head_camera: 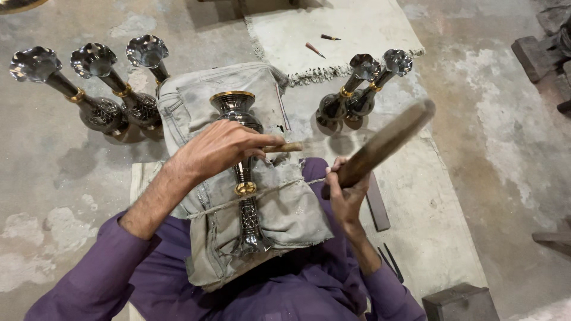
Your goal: The person sits on the floor with an engraved brass vase resting on a cloth cushion on their lap. They hold a small punch against the vase surface with one hand and strike it repeatedly with a wooden mallet held in the other hand, working the pattern around the vase body.
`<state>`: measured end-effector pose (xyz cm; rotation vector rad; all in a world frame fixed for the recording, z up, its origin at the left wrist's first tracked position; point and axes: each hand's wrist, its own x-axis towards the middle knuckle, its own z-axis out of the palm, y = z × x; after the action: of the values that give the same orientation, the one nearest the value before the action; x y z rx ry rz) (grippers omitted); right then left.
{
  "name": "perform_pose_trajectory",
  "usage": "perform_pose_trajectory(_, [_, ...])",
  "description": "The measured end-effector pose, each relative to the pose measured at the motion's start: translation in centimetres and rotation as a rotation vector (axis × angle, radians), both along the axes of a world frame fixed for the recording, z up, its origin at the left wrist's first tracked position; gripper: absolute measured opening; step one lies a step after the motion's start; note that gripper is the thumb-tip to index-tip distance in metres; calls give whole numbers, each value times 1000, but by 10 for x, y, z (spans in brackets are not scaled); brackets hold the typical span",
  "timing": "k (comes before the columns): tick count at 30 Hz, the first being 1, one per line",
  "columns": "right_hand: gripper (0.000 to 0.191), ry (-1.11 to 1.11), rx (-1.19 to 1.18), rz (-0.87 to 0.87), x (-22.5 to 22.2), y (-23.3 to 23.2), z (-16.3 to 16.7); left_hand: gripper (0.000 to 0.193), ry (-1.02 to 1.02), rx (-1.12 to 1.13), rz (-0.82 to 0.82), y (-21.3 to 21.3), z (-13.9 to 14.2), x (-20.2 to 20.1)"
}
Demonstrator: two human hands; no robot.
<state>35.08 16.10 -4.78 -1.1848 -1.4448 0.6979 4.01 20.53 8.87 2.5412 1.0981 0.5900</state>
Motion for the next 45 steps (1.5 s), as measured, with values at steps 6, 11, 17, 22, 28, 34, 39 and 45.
perform_pose_trajectory(6, [47, -436, -98, -40, 3, -2, -1, 45, 64, -229, 84, 1, -2, 0])
perform_pose_trajectory(11, [66, -472, -252, 21, -3, 1, 7, 48, -12, -67, 29, 4, 1, 0])
perform_pose_trajectory(17, [64, -563, -95, 31, -5, 1, 12, 48, 75, -141, 6, 11, 10, 8])
perform_pose_trajectory(22, [48, 129, 40, 75, -8, -5, 8, 46, 101, -150, -3, 10, 16, 10])
perform_pose_trajectory(28, [34, -227, 66, -25, -7, -8, 8, 43, 101, -91, 11, 7, 14, 10])
perform_pose_trajectory(34, [40, -387, -138, -83, -9, 0, 25, 41, 84, -144, 132, -4, 1, 7])
perform_pose_trajectory(39, [46, -459, -26, 66, 2, 19, 60, 39, -182, 128, 165, -20, -14, -3])
perform_pose_trajectory(45, [51, -444, 198, 248, -5, 37, 113, 38, -389, 143, 315, -33, -37, -2])
